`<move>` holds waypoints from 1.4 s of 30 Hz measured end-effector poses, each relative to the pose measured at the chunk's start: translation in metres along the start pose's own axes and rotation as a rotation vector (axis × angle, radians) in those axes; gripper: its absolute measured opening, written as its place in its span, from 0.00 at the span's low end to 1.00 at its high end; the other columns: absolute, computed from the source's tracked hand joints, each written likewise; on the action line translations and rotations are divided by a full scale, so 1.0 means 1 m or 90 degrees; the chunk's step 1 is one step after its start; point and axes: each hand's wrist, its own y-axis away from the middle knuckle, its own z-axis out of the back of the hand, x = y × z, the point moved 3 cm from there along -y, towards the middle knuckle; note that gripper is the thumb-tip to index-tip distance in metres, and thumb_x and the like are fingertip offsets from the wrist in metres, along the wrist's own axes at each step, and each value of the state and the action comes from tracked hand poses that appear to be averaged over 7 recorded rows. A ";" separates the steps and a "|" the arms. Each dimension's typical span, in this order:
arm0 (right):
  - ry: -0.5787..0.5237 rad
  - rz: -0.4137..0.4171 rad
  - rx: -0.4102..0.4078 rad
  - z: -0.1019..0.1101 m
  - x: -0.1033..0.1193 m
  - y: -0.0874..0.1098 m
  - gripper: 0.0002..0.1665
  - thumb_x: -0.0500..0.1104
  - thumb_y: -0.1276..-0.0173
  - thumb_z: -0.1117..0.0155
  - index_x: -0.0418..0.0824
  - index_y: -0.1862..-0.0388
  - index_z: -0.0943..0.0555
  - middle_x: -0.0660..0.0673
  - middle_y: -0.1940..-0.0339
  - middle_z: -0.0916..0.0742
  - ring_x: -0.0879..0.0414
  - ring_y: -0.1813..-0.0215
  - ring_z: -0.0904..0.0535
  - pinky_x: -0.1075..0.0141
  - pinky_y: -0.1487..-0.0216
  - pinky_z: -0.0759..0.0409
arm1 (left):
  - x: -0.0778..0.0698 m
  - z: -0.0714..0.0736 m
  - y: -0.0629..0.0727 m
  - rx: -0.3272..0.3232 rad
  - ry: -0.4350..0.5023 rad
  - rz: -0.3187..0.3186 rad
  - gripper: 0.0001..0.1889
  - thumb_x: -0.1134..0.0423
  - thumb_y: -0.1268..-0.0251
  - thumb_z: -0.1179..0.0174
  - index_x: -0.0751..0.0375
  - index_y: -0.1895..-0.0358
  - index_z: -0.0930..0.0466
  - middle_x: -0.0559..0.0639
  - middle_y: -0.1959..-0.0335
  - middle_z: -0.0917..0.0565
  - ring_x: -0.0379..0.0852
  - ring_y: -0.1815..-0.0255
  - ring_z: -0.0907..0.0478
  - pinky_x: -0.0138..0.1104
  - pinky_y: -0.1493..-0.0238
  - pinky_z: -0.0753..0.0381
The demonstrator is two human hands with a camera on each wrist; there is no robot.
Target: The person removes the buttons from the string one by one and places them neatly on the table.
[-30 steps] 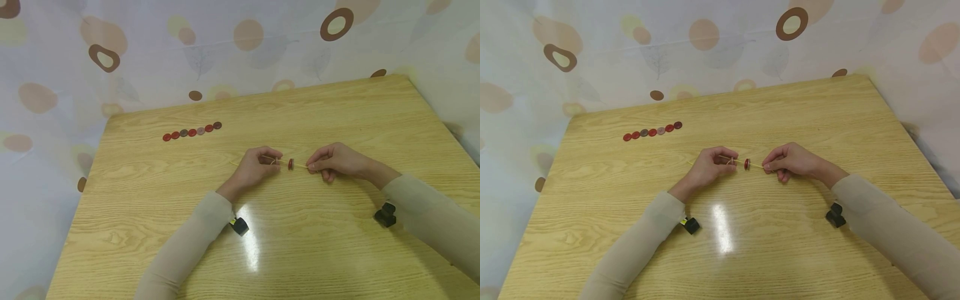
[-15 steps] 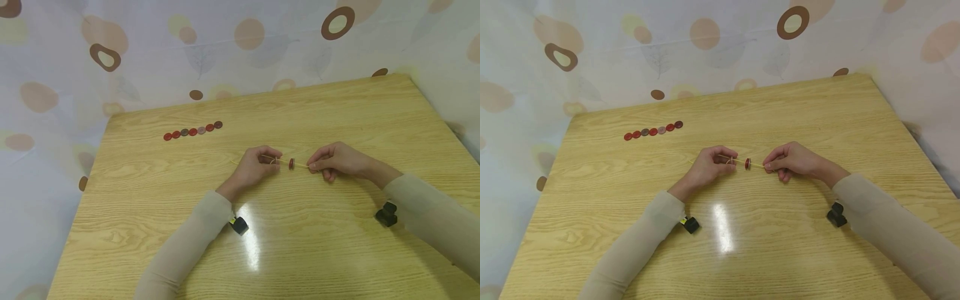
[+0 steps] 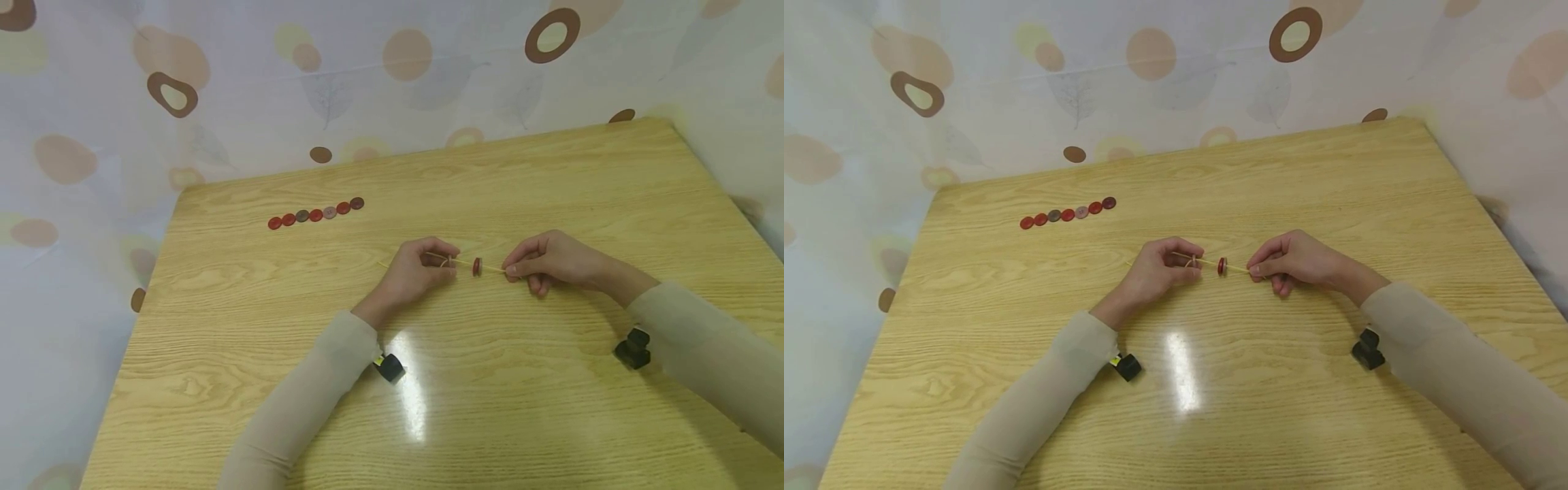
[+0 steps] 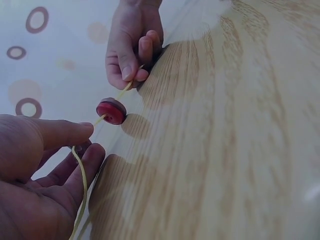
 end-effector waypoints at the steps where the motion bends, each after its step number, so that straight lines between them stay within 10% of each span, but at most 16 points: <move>1: 0.001 -0.001 -0.001 0.000 0.000 0.000 0.20 0.41 0.29 0.32 0.26 0.47 0.19 0.38 0.59 0.11 0.58 0.76 0.20 0.61 0.70 0.15 | 0.000 0.000 0.000 -0.001 -0.001 0.000 0.14 0.74 0.36 0.33 0.66 0.48 0.17 0.55 0.52 0.15 0.44 0.54 0.17 0.33 0.53 0.19; 42: -0.002 -0.006 0.000 0.001 -0.002 -0.001 0.20 0.40 0.30 0.32 0.26 0.47 0.19 0.38 0.59 0.11 0.59 0.76 0.20 0.62 0.71 0.16 | 0.006 0.011 0.007 -0.018 -0.008 -0.006 0.14 0.73 0.36 0.33 0.65 0.47 0.17 0.55 0.54 0.15 0.45 0.53 0.17 0.34 0.50 0.20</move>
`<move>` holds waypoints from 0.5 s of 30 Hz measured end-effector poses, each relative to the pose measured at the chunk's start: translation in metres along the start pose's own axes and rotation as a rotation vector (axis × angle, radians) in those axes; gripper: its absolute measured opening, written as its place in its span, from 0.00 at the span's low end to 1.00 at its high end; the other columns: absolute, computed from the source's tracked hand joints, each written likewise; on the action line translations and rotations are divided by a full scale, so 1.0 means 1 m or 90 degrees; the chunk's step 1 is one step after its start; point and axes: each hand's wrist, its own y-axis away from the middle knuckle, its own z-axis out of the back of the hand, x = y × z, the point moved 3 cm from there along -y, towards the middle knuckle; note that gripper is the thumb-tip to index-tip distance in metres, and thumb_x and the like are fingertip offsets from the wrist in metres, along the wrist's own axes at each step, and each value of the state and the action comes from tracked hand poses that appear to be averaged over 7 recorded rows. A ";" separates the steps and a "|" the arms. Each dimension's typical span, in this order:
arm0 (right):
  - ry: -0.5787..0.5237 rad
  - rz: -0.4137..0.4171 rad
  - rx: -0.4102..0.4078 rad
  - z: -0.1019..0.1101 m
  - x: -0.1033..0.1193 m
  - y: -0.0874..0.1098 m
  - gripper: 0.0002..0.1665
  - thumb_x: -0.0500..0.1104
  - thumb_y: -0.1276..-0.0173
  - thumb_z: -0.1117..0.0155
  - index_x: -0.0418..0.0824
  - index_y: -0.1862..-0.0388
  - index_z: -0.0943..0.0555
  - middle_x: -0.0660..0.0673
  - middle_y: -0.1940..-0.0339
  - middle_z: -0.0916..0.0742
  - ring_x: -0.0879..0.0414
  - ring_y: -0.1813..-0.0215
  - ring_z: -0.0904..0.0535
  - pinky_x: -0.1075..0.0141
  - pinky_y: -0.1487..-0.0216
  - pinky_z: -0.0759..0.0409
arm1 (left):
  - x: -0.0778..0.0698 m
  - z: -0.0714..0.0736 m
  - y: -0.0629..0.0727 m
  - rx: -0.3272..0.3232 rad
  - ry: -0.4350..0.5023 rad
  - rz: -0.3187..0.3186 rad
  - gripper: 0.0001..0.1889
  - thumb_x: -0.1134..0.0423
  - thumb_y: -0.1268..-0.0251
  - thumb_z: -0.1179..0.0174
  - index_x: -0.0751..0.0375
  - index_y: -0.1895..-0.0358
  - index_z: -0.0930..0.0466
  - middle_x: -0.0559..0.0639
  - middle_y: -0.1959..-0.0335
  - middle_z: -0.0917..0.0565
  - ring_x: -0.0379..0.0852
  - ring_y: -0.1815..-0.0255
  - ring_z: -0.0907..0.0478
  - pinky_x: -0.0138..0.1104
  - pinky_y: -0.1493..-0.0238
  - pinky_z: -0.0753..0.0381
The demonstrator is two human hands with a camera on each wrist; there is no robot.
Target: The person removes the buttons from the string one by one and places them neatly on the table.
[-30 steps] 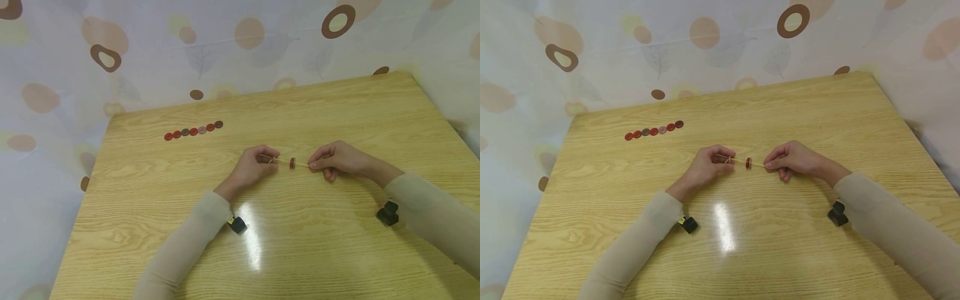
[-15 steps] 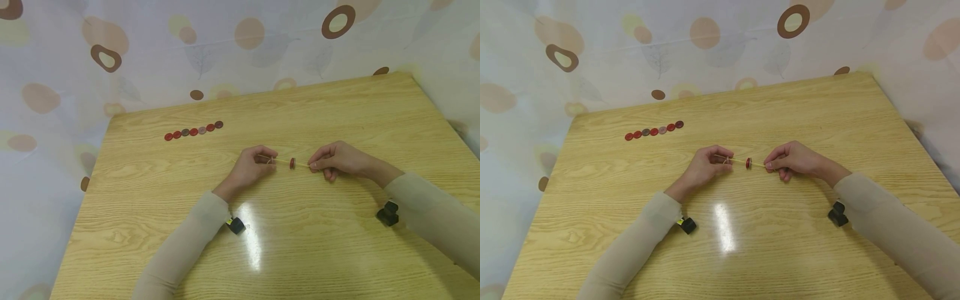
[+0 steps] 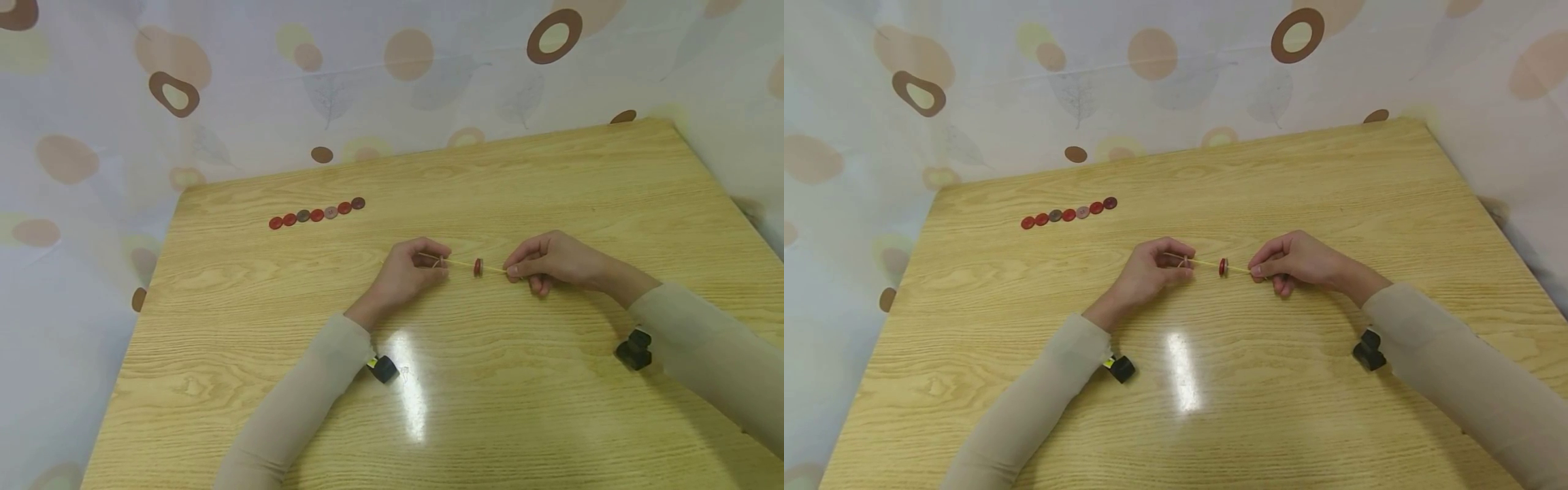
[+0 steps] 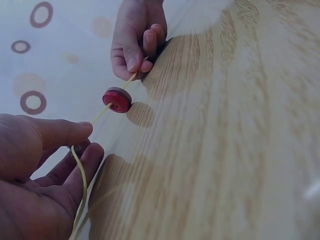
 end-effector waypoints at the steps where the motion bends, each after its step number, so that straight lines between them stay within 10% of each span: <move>1: 0.001 0.000 -0.001 0.000 0.000 0.000 0.20 0.40 0.30 0.31 0.26 0.47 0.19 0.39 0.59 0.11 0.58 0.76 0.20 0.62 0.71 0.16 | 0.000 0.000 0.000 0.000 0.000 0.000 0.14 0.73 0.36 0.33 0.65 0.47 0.17 0.55 0.54 0.15 0.45 0.53 0.17 0.34 0.50 0.20; 15: -0.002 0.001 0.004 0.000 0.000 0.000 0.20 0.41 0.30 0.31 0.26 0.47 0.19 0.38 0.58 0.11 0.59 0.76 0.20 0.62 0.71 0.16 | -0.001 0.004 0.003 -0.010 0.002 0.007 0.14 0.73 0.36 0.33 0.64 0.48 0.17 0.54 0.54 0.15 0.45 0.54 0.17 0.34 0.52 0.20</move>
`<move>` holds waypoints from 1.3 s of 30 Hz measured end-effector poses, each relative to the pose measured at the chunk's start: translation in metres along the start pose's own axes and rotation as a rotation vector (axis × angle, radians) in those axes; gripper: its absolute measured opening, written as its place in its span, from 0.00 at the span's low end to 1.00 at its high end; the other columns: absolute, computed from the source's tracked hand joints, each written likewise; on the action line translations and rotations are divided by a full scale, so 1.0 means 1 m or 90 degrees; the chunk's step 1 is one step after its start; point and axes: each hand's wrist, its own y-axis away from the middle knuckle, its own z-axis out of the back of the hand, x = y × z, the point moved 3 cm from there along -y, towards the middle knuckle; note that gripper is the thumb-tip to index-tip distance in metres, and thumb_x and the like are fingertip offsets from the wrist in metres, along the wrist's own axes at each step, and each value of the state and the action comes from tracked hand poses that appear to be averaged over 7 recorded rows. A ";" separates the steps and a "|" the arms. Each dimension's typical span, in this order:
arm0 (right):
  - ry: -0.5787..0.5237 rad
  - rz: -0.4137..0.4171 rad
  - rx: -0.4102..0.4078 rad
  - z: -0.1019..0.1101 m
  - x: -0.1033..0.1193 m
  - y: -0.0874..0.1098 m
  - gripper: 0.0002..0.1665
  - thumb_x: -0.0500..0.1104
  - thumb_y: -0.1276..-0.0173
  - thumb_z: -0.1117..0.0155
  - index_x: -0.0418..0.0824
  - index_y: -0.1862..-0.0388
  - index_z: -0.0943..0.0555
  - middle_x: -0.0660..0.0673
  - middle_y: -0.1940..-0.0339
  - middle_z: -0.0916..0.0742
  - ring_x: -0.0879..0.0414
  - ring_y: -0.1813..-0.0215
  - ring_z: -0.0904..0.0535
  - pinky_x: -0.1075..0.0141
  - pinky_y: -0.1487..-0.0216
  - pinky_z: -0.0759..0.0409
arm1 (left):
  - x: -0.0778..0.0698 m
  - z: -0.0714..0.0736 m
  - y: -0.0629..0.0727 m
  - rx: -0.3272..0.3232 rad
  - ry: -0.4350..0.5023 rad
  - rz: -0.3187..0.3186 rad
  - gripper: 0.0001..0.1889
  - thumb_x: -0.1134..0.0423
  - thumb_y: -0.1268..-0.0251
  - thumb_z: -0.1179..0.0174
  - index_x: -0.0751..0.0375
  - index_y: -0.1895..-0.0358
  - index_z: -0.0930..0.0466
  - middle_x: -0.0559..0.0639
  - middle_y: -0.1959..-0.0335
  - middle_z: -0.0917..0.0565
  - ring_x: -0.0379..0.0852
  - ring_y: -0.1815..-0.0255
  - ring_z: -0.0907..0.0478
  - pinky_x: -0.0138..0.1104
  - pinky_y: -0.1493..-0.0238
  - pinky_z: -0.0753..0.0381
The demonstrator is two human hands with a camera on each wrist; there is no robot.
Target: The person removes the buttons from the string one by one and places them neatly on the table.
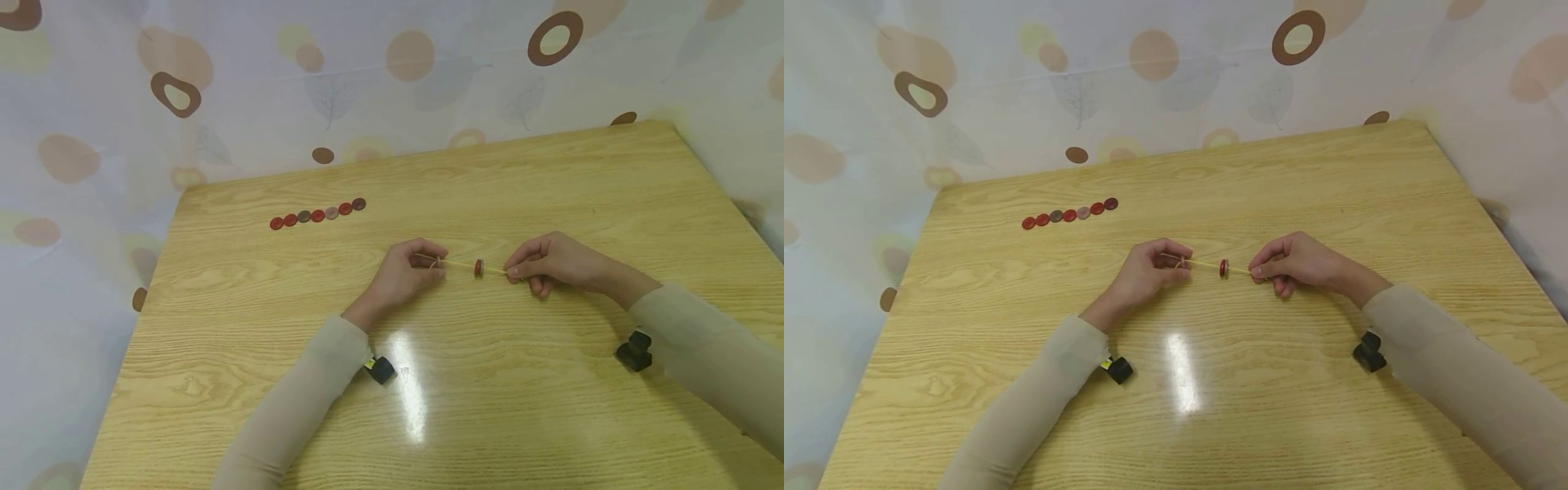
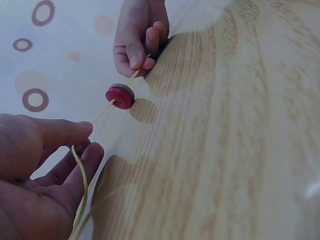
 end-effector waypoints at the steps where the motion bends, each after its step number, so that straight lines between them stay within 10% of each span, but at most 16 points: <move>1: 0.000 0.000 0.000 0.000 0.000 0.000 0.20 0.41 0.30 0.31 0.26 0.47 0.19 0.38 0.58 0.11 0.59 0.76 0.20 0.62 0.71 0.16 | 0.000 0.000 0.000 0.000 0.001 0.002 0.14 0.73 0.36 0.33 0.64 0.48 0.17 0.54 0.54 0.15 0.45 0.54 0.18 0.33 0.52 0.20; 39: 0.008 0.004 -0.006 0.000 0.000 0.000 0.20 0.41 0.30 0.32 0.26 0.47 0.19 0.39 0.60 0.11 0.59 0.76 0.20 0.63 0.72 0.16 | 0.002 0.007 0.004 -0.005 0.004 0.009 0.14 0.73 0.36 0.33 0.66 0.47 0.17 0.54 0.54 0.15 0.46 0.53 0.17 0.34 0.51 0.20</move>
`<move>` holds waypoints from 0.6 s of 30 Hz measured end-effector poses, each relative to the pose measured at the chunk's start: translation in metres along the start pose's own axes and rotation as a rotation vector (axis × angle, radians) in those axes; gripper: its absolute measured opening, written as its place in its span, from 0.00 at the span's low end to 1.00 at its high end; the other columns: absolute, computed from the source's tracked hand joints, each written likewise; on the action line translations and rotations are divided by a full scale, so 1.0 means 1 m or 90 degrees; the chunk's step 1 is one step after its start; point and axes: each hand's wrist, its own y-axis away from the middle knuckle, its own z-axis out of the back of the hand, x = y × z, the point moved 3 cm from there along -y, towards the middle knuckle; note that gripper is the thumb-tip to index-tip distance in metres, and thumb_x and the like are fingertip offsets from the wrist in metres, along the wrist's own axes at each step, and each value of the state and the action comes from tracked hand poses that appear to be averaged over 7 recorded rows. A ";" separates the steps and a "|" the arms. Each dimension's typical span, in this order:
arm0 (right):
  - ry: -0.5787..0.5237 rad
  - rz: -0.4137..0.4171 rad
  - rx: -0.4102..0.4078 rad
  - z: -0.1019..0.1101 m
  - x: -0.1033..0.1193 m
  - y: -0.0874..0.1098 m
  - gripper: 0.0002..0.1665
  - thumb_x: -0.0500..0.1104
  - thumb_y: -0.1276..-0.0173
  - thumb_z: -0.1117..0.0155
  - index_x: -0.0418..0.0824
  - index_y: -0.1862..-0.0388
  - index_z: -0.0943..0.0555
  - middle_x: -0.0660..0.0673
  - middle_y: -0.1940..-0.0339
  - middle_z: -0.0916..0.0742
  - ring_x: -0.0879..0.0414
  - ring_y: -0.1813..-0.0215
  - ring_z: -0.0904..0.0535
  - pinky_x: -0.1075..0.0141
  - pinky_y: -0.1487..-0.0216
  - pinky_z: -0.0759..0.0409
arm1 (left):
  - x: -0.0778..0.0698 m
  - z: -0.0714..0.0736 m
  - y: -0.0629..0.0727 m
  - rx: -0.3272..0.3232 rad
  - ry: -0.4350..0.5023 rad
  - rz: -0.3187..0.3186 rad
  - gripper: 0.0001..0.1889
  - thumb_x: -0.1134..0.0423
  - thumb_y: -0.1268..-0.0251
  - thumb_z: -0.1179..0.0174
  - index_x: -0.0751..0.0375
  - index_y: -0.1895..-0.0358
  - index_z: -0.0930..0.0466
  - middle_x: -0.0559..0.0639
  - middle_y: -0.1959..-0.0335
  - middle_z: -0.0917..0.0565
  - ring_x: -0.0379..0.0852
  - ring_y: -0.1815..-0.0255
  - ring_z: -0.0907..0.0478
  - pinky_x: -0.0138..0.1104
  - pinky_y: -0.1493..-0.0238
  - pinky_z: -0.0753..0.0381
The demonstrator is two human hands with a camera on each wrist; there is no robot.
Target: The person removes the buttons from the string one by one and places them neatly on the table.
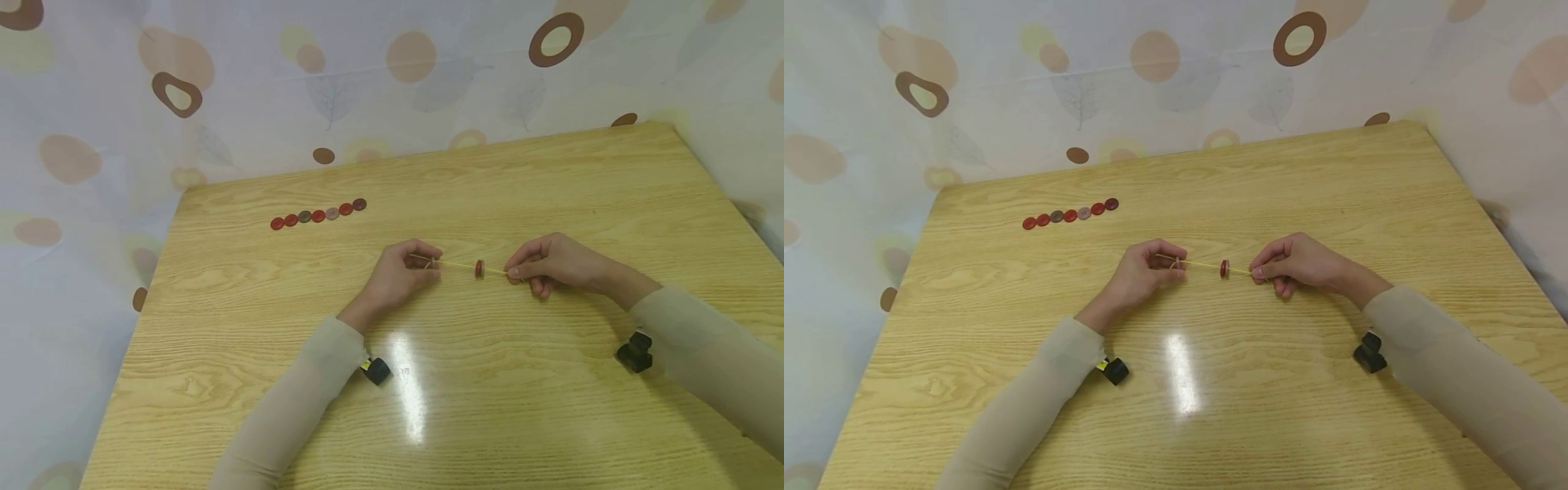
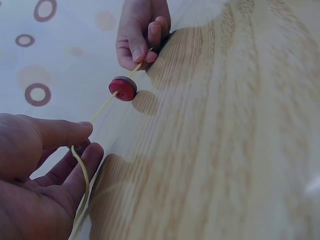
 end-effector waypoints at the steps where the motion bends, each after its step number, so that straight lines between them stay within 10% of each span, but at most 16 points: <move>1: 0.000 0.000 0.000 0.000 0.000 0.000 0.20 0.41 0.29 0.32 0.26 0.47 0.19 0.39 0.60 0.11 0.59 0.76 0.20 0.63 0.72 0.16 | 0.000 0.000 0.000 -0.001 -0.001 0.001 0.14 0.73 0.36 0.33 0.66 0.47 0.17 0.54 0.54 0.15 0.46 0.53 0.17 0.34 0.51 0.20; 18: 0.006 0.010 0.004 0.000 0.001 0.000 0.20 0.41 0.29 0.32 0.26 0.47 0.19 0.39 0.60 0.11 0.59 0.76 0.20 0.62 0.71 0.16 | 0.000 0.005 0.002 -0.019 0.001 0.012 0.14 0.73 0.37 0.32 0.66 0.48 0.17 0.56 0.55 0.14 0.46 0.54 0.17 0.33 0.53 0.21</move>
